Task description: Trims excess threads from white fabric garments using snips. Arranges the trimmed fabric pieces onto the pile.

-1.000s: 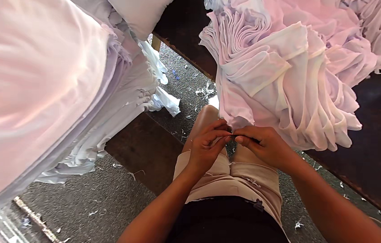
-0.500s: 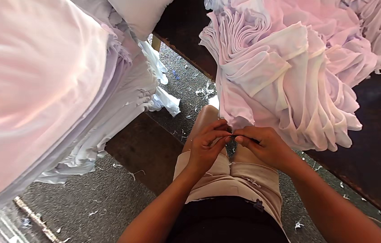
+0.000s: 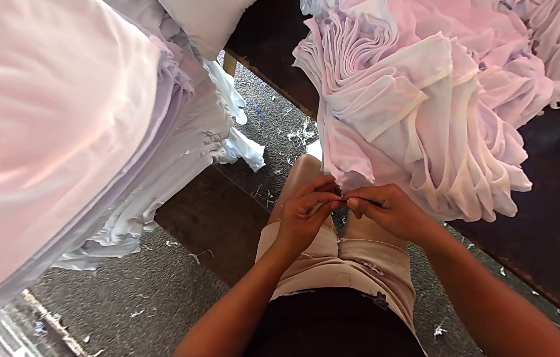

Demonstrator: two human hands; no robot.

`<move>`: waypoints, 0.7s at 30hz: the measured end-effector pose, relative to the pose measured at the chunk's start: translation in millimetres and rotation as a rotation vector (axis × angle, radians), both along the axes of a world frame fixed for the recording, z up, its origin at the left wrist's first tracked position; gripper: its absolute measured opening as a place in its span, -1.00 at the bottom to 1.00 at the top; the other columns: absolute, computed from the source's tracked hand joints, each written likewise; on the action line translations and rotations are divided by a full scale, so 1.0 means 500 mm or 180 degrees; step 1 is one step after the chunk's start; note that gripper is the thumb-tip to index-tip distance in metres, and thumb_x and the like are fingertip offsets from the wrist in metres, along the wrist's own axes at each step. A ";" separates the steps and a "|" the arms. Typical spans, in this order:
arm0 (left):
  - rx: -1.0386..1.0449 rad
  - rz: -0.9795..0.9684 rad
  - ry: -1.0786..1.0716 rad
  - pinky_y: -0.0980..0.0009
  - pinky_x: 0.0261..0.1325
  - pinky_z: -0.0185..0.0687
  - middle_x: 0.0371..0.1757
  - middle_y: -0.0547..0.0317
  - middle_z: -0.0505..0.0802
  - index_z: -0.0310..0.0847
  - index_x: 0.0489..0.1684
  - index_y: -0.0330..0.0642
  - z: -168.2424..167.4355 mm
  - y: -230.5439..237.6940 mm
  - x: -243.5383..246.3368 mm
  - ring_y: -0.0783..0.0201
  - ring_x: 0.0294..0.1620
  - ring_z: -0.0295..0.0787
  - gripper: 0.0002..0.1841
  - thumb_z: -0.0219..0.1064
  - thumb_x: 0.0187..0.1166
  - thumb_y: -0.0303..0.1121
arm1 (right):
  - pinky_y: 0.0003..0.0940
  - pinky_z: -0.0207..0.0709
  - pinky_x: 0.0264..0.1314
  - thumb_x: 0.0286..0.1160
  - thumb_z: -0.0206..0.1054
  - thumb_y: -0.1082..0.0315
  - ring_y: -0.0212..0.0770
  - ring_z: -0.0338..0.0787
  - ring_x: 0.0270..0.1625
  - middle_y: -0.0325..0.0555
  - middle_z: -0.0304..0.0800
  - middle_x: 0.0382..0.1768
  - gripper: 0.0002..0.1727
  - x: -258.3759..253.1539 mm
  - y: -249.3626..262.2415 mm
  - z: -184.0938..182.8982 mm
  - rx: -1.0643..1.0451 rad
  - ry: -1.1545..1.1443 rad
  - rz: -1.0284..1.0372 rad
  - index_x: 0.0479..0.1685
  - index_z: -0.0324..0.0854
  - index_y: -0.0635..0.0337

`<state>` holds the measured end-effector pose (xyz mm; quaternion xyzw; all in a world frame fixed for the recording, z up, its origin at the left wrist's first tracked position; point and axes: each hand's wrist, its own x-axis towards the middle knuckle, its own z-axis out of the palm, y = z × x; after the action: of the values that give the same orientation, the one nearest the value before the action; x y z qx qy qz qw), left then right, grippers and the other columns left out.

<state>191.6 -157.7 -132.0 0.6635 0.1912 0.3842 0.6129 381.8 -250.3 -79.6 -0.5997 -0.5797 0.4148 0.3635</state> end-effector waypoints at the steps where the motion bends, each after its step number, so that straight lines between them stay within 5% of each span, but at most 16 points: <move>1: 0.0008 -0.0016 0.0004 0.44 0.36 0.71 0.34 0.03 0.79 0.85 -0.18 -0.36 0.000 0.001 -0.001 0.41 0.31 0.76 -0.90 0.43 0.53 -0.52 | -0.88 0.29 -0.34 0.79 0.16 0.24 -0.81 0.42 -0.44 -0.49 0.63 -0.45 -0.67 0.001 0.001 -0.001 -0.0064 0.0098 0.0002 -0.09 0.80 0.25; 7: 0.0019 -0.0035 0.0011 0.46 0.34 0.72 0.34 0.02 0.79 0.84 -0.18 -0.37 0.002 0.003 0.001 0.41 0.30 0.76 -0.89 0.41 0.54 -0.52 | -0.87 0.26 -0.38 0.79 0.15 0.24 -0.81 0.39 -0.46 -0.53 0.60 -0.45 -0.68 0.005 0.003 0.002 -0.0210 0.0265 0.0037 -0.06 0.78 0.23; 14: -0.0121 -0.0011 0.0089 0.46 0.31 0.73 0.35 0.02 0.78 0.84 -0.20 -0.36 0.010 0.000 0.002 0.41 0.30 0.75 -0.90 0.43 0.52 -0.51 | -0.81 0.52 -0.12 0.73 0.24 0.13 -0.73 0.64 -0.23 -0.29 0.80 -0.18 -0.65 -0.007 -0.002 0.011 0.0031 -0.0132 -0.0198 0.08 0.76 0.24; 21: -0.0210 -0.0027 0.0111 0.44 0.35 0.71 0.34 0.01 0.78 0.82 -0.25 -0.36 0.012 -0.002 0.002 0.40 0.34 0.75 -0.93 0.43 0.49 -0.53 | -0.70 0.53 -0.17 0.77 0.19 0.11 -0.58 0.66 -0.29 -0.19 0.82 -0.27 -0.62 -0.010 -0.004 0.003 0.0389 -0.0774 -0.0095 0.04 0.81 0.22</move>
<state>192.5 -158.8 -126.2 0.6503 0.2116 0.3635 0.6326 376.9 -252.5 -77.9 -0.6309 -0.6348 0.2975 0.3326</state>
